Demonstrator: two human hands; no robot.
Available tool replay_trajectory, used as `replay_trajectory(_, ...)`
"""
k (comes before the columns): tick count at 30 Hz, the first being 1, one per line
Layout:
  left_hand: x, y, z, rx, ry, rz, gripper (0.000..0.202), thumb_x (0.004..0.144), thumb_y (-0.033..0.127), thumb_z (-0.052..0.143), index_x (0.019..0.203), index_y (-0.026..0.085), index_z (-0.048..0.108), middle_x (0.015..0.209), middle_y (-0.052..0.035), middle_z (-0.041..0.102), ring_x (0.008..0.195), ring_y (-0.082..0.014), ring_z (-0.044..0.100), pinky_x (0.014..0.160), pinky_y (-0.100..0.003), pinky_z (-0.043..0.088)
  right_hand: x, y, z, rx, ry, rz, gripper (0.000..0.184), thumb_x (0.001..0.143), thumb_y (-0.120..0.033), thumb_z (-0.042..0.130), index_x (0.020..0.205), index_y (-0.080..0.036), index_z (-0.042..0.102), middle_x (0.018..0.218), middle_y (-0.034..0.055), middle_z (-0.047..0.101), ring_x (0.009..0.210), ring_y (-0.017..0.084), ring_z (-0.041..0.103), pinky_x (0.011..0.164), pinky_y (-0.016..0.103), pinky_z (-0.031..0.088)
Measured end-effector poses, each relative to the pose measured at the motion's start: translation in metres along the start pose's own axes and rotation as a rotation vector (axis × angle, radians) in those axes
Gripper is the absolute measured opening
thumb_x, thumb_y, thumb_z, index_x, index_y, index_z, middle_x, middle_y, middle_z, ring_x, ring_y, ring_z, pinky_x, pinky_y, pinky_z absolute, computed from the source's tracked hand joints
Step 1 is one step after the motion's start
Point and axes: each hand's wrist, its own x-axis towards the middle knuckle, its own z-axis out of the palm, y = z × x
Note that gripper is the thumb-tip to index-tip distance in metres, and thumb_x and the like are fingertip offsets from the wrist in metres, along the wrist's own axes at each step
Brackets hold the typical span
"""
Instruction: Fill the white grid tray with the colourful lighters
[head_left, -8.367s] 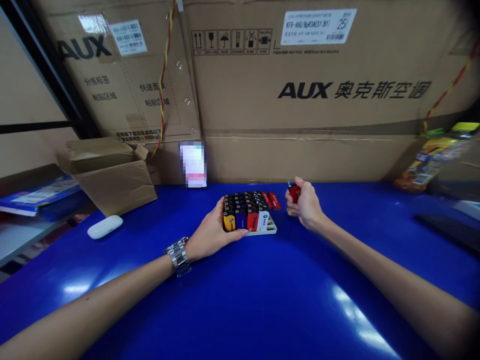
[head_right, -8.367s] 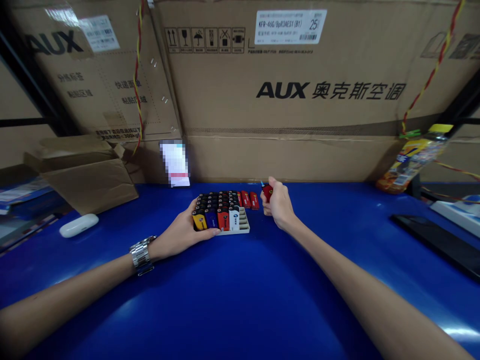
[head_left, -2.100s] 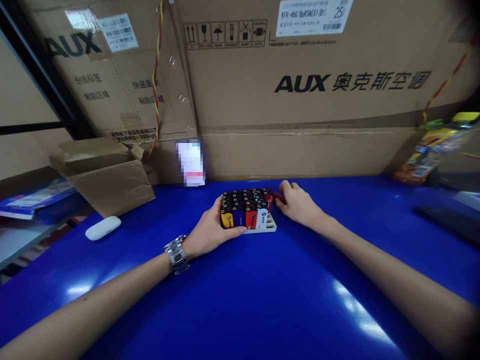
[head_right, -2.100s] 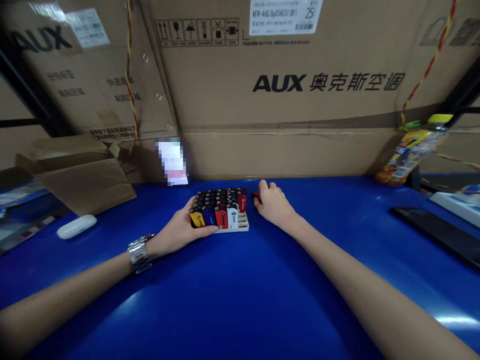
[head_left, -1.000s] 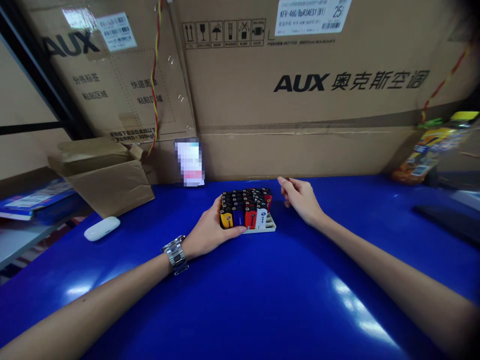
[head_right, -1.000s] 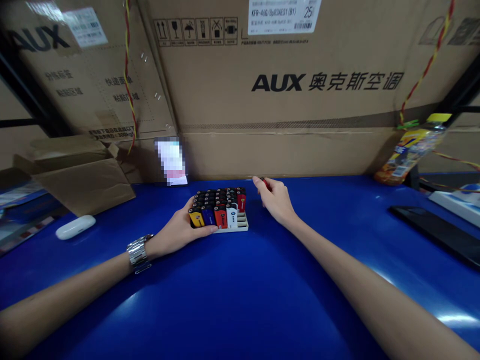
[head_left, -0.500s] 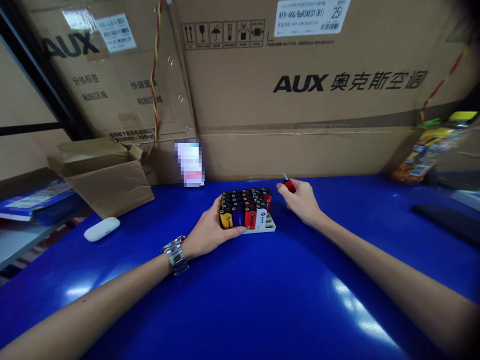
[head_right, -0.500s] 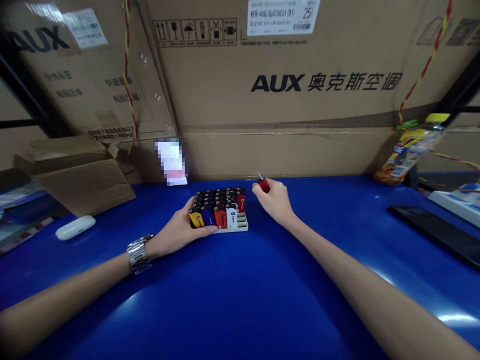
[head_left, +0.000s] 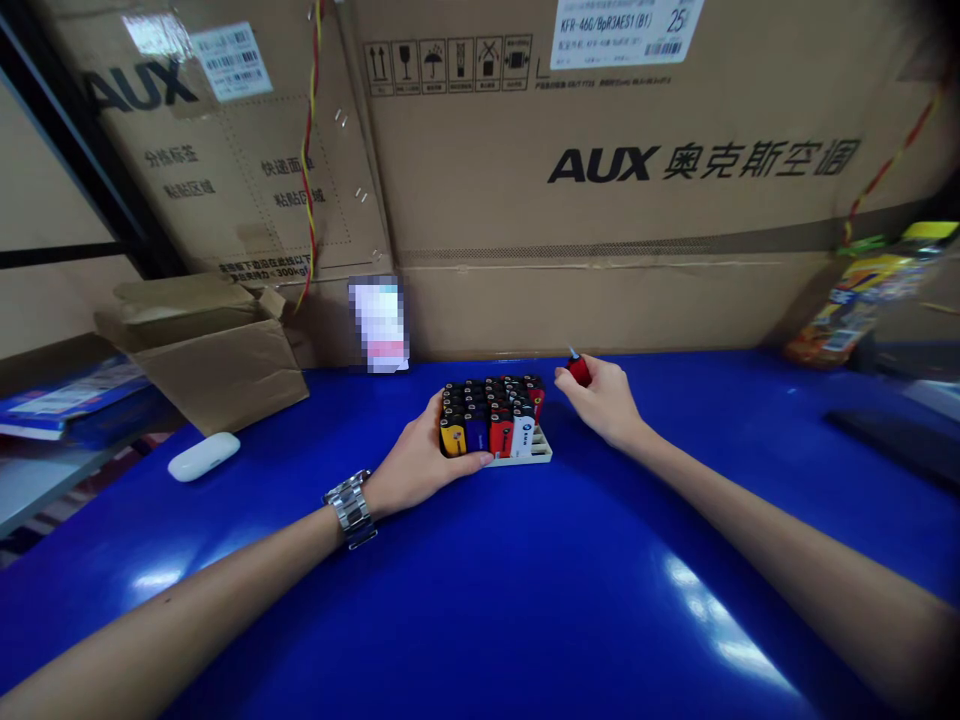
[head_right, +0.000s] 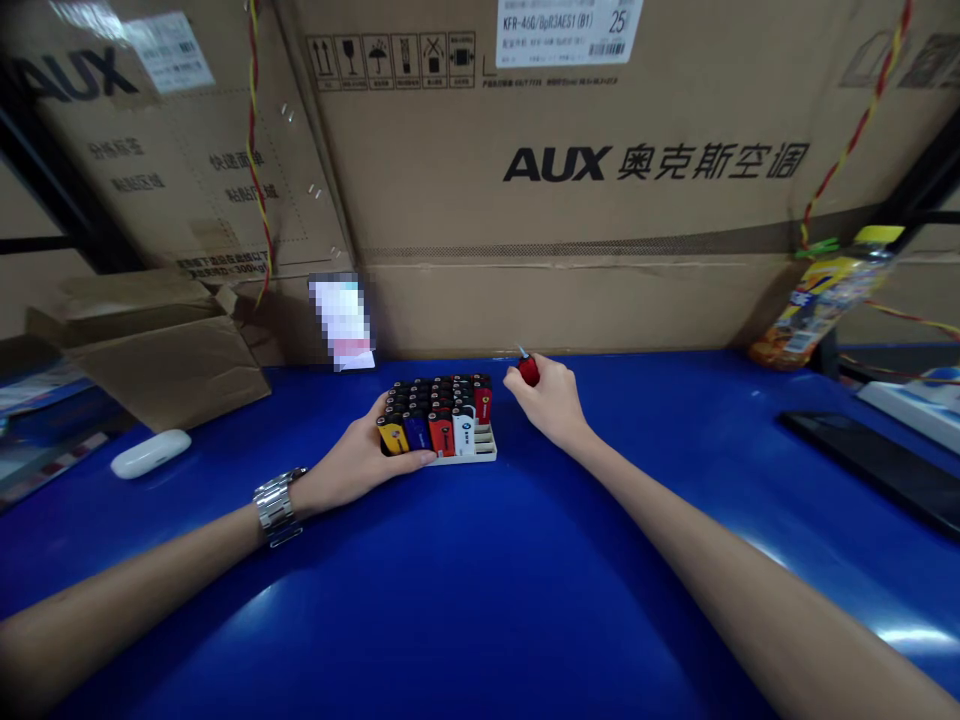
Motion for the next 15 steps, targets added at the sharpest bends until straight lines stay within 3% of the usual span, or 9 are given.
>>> replay_trajectory(15,-0.0002,-0.0025,0.0001,0.002,0.002,0.001,0.079,0.069,0.038,0.074,0.135,0.020,0.034,0.128,-0.0124,0.056,0.114,-0.0285,0.057,0.098,-0.047,0.045,-0.0042,-0.0064,-0.0039,-0.035,0.001,-0.019,0.035,0.077,-0.038,0.053,0.052,-0.022,0.035,0.044,-0.0047,0.038,0.044,0.009,0.032,0.047,0.027,0.025)
